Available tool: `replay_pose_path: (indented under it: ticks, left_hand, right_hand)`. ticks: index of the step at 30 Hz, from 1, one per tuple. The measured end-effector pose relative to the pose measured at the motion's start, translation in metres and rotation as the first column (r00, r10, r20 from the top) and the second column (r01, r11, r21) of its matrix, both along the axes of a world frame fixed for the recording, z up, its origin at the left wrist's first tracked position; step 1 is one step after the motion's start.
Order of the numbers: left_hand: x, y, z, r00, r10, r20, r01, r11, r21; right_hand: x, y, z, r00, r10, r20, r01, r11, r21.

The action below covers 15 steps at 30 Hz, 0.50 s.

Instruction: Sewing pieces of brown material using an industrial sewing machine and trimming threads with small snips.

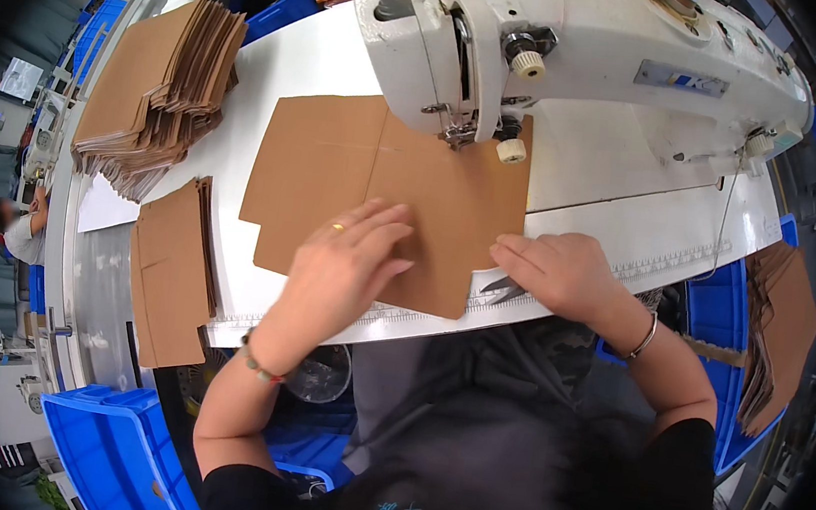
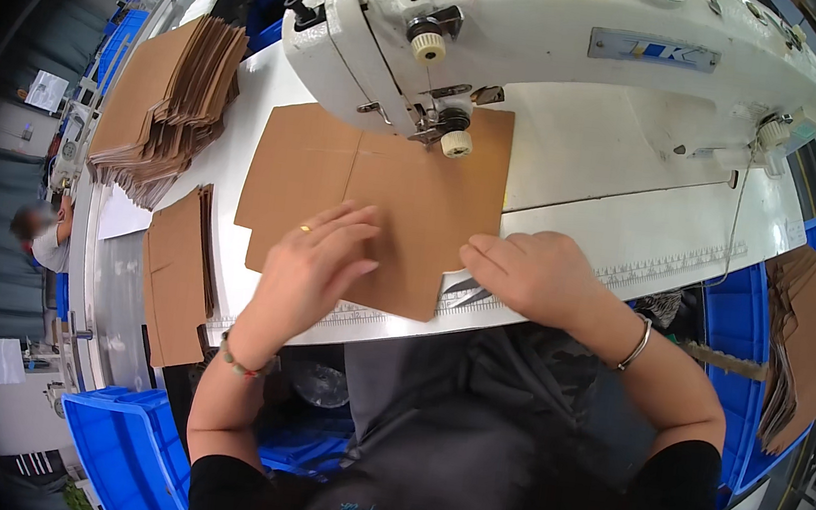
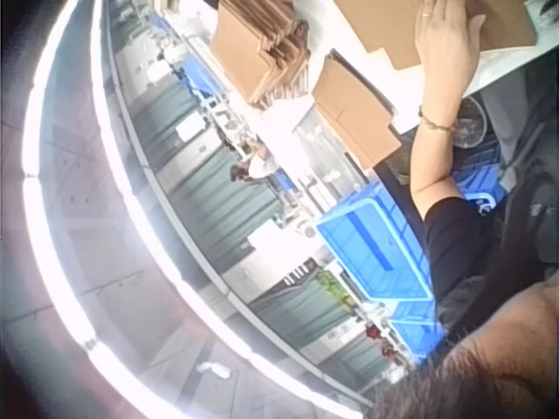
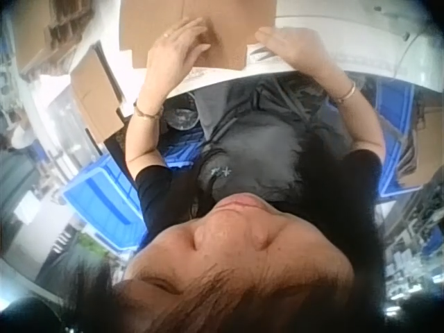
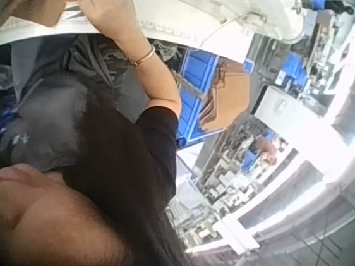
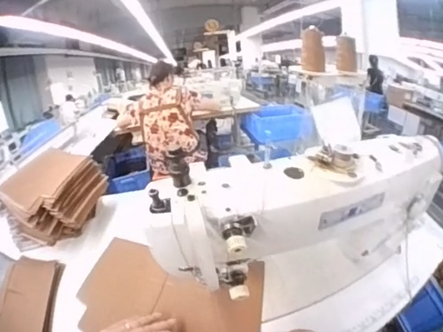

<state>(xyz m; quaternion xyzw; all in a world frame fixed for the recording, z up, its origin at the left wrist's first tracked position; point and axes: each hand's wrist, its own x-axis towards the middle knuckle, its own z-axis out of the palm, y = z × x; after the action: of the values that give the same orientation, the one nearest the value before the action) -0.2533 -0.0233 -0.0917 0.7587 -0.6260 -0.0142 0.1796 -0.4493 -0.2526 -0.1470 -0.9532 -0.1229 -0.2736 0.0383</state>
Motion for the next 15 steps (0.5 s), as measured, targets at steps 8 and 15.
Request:
replay_pose_path:
  ticks: [8, 15]
  left_hand:
    - [-0.002, 0.005, -0.026, 0.995, -0.015, 0.100, -0.001, 0.986, 0.166]
    - [-0.013, -0.041, -0.032, 0.992, -0.022, 0.126, 0.014, 0.998, 0.068]
  right_hand:
    - [-0.013, -0.058, 0.003, 0.984, -0.179, -0.011, 0.179, 0.980, 0.082]
    - [-0.026, -0.087, 0.006, 0.924, -0.369, -0.098, 0.376, 0.923, 0.075]
